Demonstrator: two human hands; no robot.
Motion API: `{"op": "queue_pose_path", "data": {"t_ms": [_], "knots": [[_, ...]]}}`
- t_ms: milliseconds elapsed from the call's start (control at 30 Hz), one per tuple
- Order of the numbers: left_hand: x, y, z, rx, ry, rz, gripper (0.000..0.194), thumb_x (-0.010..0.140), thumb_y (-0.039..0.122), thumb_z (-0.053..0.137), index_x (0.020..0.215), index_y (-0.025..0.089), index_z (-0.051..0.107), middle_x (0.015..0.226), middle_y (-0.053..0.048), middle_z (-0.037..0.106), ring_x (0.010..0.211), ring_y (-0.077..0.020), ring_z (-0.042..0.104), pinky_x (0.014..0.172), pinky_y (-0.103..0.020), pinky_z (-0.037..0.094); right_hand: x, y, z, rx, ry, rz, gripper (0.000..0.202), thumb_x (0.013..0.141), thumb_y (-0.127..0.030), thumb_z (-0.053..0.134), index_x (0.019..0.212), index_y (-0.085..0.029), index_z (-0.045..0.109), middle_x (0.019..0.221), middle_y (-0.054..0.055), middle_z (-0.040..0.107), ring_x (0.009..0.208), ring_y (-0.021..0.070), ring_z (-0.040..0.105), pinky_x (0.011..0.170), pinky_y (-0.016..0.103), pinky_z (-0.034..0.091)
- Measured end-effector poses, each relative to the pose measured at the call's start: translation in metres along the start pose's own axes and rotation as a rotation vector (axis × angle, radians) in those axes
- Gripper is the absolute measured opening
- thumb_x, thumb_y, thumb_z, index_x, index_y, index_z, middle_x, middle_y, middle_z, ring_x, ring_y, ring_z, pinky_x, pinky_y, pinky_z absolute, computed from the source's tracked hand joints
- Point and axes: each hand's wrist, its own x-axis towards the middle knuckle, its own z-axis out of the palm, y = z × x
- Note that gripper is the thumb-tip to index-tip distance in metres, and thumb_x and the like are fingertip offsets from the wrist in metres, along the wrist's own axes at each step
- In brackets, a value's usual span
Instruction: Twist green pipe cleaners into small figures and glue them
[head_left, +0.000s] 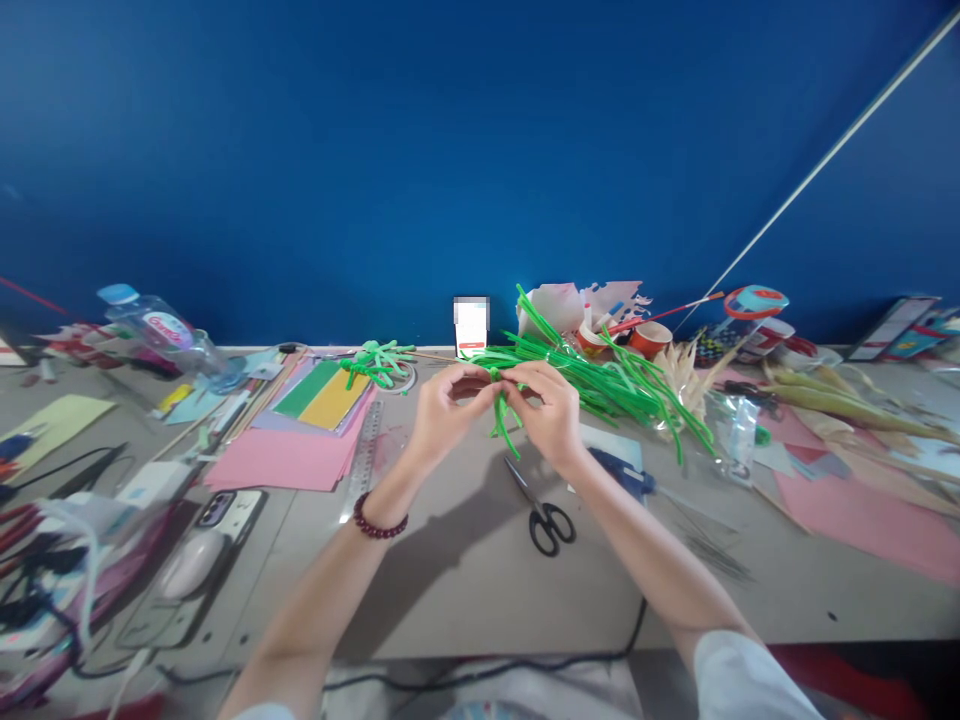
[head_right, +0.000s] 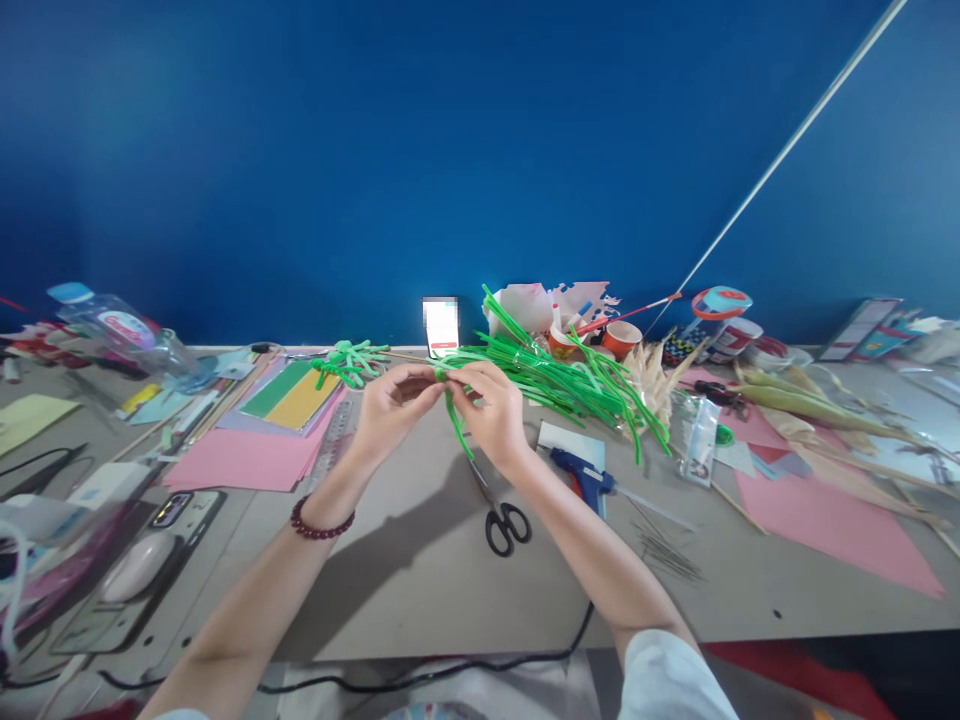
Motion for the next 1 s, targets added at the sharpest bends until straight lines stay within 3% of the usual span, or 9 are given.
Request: {"op": "queue_pose_path", "data": {"t_ms": [300, 467, 700, 867, 1000], "knots": [[0.007, -0.015, -0.006, 0.028, -0.041, 0.153, 0.014, 0.081, 0.028, 0.06, 0.088, 0.016, 0.061, 0.085, -0.006, 0.064, 0.076, -0.0133, 0.063, 0.072, -0.028, 0.055, 0.003, -0.006, -0.007, -0.143, 0.016, 0.022, 0.018, 0.083, -0.018, 0.052, 0.091, -0.022, 0.067, 0.09, 0.004, 0.067, 0.062, 0.0127, 0.057, 0.055, 0.027, 0.049], [0.011, -0.015, -0.01, 0.067, -0.14, 0.302, 0.011, 0.083, 0.028, 0.058, 0.088, 0.018, 0.061, 0.09, -0.007, 0.059, 0.085, -0.0148, 0.06, 0.07, -0.027, 0.054, 0.005, -0.011, -0.014, -0.363, 0.034, -0.108, 0.013, 0.081, -0.021, 0.06, 0.09, -0.025, 0.07, 0.091, 0.004, 0.071, 0.081, 0.0201, 0.061, 0.075, 0.036, 0.047], [0.01, -0.013, -0.008, 0.048, -0.17, 0.328, 0.012, 0.085, 0.027, 0.055, 0.09, 0.018, 0.06, 0.087, -0.007, 0.061, 0.076, -0.0136, 0.062, 0.068, -0.027, 0.055, 0.003, -0.012, -0.01, -0.333, 0.021, -0.215, 0.014, 0.081, -0.016, 0.058, 0.085, -0.023, 0.069, 0.085, 0.003, 0.072, 0.075, 0.0189, 0.06, 0.072, 0.035, 0.048], [0.004, -0.006, -0.006, 0.364, -0.043, 0.546, 0.01, 0.086, 0.021, 0.052, 0.083, 0.018, 0.061, 0.08, -0.006, 0.066, 0.079, -0.0152, 0.063, 0.072, -0.029, 0.054, -0.002, -0.01, -0.007, -0.426, 0.03, -0.263, 0.021, 0.08, -0.012, 0.053, 0.089, -0.023, 0.068, 0.087, 0.004, 0.071, 0.078, 0.0206, 0.061, 0.074, 0.037, 0.048], [-0.003, -0.004, 0.001, 0.47, 0.046, 0.679, 0.009, 0.084, 0.016, 0.054, 0.084, 0.019, 0.062, 0.084, -0.006, 0.069, 0.081, -0.0149, 0.065, 0.074, -0.028, 0.054, -0.007, -0.007, -0.003, -0.373, 0.077, -0.297, 0.023, 0.08, -0.012, 0.051, 0.094, -0.023, 0.066, 0.09, 0.006, 0.069, 0.082, 0.0208, 0.063, 0.076, 0.036, 0.05]]}}
